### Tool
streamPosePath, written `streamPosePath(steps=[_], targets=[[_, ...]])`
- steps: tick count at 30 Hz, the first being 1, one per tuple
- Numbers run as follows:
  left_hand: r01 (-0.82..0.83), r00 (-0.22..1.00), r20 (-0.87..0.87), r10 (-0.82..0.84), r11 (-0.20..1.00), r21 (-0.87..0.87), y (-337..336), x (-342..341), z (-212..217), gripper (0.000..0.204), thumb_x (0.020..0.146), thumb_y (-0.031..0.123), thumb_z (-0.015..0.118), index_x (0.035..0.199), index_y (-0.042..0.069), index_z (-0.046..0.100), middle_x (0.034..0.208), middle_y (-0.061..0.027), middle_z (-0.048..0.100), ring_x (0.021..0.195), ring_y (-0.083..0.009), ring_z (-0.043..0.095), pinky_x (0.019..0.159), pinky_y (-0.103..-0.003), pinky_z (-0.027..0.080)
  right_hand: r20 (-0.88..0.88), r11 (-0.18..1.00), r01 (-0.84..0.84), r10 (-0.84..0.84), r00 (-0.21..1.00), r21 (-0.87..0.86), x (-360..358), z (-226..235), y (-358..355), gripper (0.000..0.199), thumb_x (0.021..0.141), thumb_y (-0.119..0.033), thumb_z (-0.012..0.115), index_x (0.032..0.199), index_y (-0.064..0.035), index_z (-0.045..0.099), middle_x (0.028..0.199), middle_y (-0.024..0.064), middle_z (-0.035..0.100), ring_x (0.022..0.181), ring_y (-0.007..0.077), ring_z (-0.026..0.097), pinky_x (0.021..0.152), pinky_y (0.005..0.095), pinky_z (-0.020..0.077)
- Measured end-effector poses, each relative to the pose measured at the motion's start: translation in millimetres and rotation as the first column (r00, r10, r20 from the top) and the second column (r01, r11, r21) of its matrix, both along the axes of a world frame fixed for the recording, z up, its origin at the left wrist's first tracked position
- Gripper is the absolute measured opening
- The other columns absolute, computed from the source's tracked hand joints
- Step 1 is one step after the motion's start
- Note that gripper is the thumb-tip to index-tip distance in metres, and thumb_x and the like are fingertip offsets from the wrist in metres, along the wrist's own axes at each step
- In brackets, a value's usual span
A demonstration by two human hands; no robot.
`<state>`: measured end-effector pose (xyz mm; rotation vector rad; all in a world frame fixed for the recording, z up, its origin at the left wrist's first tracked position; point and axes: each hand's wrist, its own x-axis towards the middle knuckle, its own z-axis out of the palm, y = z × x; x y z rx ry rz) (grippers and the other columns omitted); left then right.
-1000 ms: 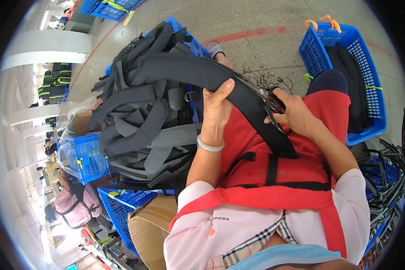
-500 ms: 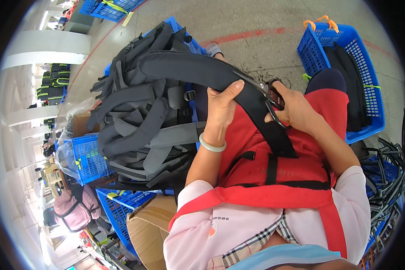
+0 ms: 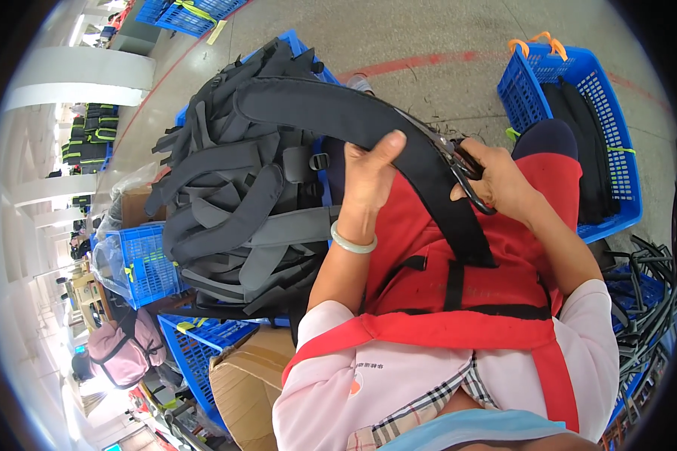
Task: Trimming excess material and loose threads from black backpack straps using scissors.
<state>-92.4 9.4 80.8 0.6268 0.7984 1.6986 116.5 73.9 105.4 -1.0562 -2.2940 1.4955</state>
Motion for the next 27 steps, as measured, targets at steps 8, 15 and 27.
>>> streamPosePath(steps=[8,15,27], targets=[[-0.067,0.995,0.079,0.066,0.998,0.02,4.5,-2.5,16.5,0.02,0.081,-0.005,0.068,0.098,0.006,0.065,0.092,-0.0023,0.066,0.084,-0.0132,0.063,0.08,-0.03,0.051,-0.001,0.999,0.002,-0.002,1.0,0.034,-2.8,15.5,6.4,0.058,0.068,-0.035,0.083,0.104,-0.0029,0.051,0.07,0.0155,0.055,0.064,0.0329,0.054,0.061,0.0402,0.0424],[-0.002,0.999,0.041,-0.001,0.997,0.072,5.5,3.8,18.0,0.022,0.081,-0.006,0.069,0.099,0.006,0.065,0.093,-0.0016,0.066,0.084,-0.0125,0.062,0.079,-0.03,0.051,-0.025,0.996,-0.017,0.019,1.0,0.088,-3.2,29.7,11.2,0.056,0.068,-0.033,0.083,0.102,-0.0025,0.052,0.069,0.0147,0.052,0.063,0.0311,0.049,0.061,0.0393,0.0409],[-0.065,0.994,0.091,0.054,0.991,0.116,9.8,-3.0,27.5,0.022,0.08,0.0,0.071,0.1,0.007,0.065,0.097,-0.0074,0.067,0.096,-0.0243,0.065,0.093,-0.041,0.052,0.007,0.991,-0.021,0.021,1.0,0.129,-5.1,39.1,18.5,0.058,0.067,-0.037,0.083,0.102,-0.003,0.051,0.064,0.0134,0.051,0.058,0.0308,0.049,0.057,0.0393,0.04]])
